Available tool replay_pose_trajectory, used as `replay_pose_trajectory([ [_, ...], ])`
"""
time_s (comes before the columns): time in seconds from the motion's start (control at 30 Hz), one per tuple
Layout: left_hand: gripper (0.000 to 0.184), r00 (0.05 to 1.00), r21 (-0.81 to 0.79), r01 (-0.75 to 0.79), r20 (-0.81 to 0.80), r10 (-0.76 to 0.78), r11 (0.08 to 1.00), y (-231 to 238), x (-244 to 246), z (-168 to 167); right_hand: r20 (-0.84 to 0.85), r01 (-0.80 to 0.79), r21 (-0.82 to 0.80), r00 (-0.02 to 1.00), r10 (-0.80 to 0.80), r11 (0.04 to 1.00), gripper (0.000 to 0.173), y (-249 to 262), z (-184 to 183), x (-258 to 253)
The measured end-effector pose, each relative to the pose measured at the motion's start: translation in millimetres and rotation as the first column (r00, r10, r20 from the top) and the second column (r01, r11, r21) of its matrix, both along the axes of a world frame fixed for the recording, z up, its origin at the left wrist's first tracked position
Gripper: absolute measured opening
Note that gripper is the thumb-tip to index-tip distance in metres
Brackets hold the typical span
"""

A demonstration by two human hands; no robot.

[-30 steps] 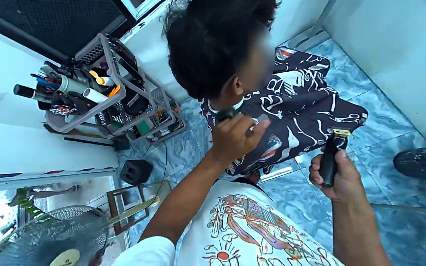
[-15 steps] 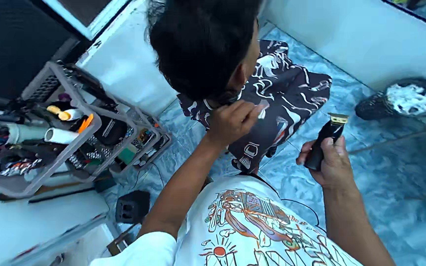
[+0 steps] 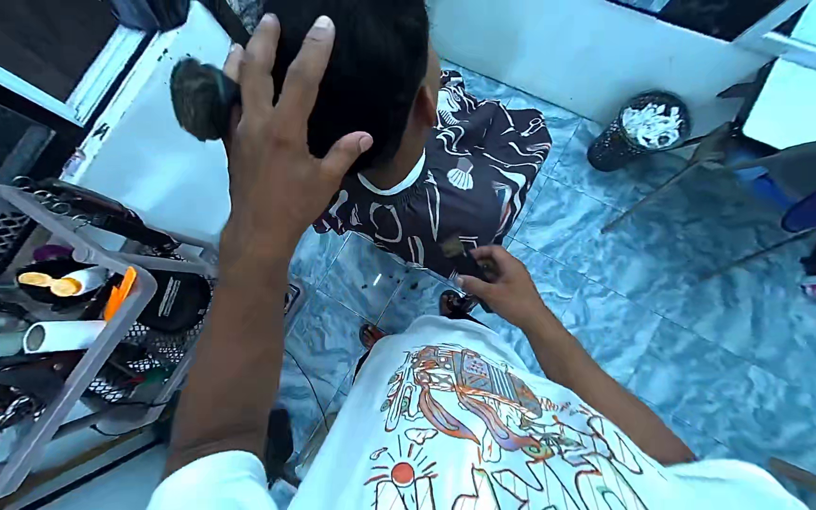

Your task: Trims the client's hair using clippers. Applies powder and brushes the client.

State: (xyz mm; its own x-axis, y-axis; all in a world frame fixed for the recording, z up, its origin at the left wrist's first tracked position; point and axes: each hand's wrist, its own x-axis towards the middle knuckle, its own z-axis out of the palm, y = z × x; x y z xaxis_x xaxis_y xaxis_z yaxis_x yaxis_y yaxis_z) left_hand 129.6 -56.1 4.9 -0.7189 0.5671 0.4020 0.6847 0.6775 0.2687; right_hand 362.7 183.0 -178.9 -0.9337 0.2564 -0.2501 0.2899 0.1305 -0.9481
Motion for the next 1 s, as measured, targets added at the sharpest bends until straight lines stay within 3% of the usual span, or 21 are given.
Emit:
replay_pose_trajectory([
  [0.07, 0.083, 0.996, -0.153, -0.009, 0.085, 0.023, 0.988, 13.3, -3.1, 8.4, -0.135, -0.092, 0.15, 0.984, 0.113, 0.984, 0.048, 3.6, 7.9, -29.6],
  [0.17, 0.084, 0.997, -0.147, 0.011, 0.08, 0.001, 0.989, 23.8, -4.8, -1.9, -0.266, -0.153, 0.365, 0.928, 0.26, 0.919, 0.048, 14.6, 23.9, -75.2],
  [0.37, 0.079, 1.0, -0.109, 0.002, -0.016, -0.003, 0.994, 36.9, -25.9, -9.5, -0.233, -0.153, 0.702, 0.874, 0.427, 0.696, 0.042, 43.3, 51.2, -148.3],
  [0.6, 0.077, 1.0, -0.125, -0.028, -0.006, 0.028, 0.992, 44.1, -38.2, -7.1, -0.189, -0.148, 0.791, 0.863, 0.468, 0.593, 0.04, 62.8, 68.1, -173.9],
  [1.0, 0.077, 1.0, -0.109, -0.015, -0.025, 0.013, 0.994, 42.3, -40.7, -10.4, -0.21, -0.156, 0.783, 0.846, 0.491, 0.602, 0.042, 67.9, 72.9, -183.5],
])
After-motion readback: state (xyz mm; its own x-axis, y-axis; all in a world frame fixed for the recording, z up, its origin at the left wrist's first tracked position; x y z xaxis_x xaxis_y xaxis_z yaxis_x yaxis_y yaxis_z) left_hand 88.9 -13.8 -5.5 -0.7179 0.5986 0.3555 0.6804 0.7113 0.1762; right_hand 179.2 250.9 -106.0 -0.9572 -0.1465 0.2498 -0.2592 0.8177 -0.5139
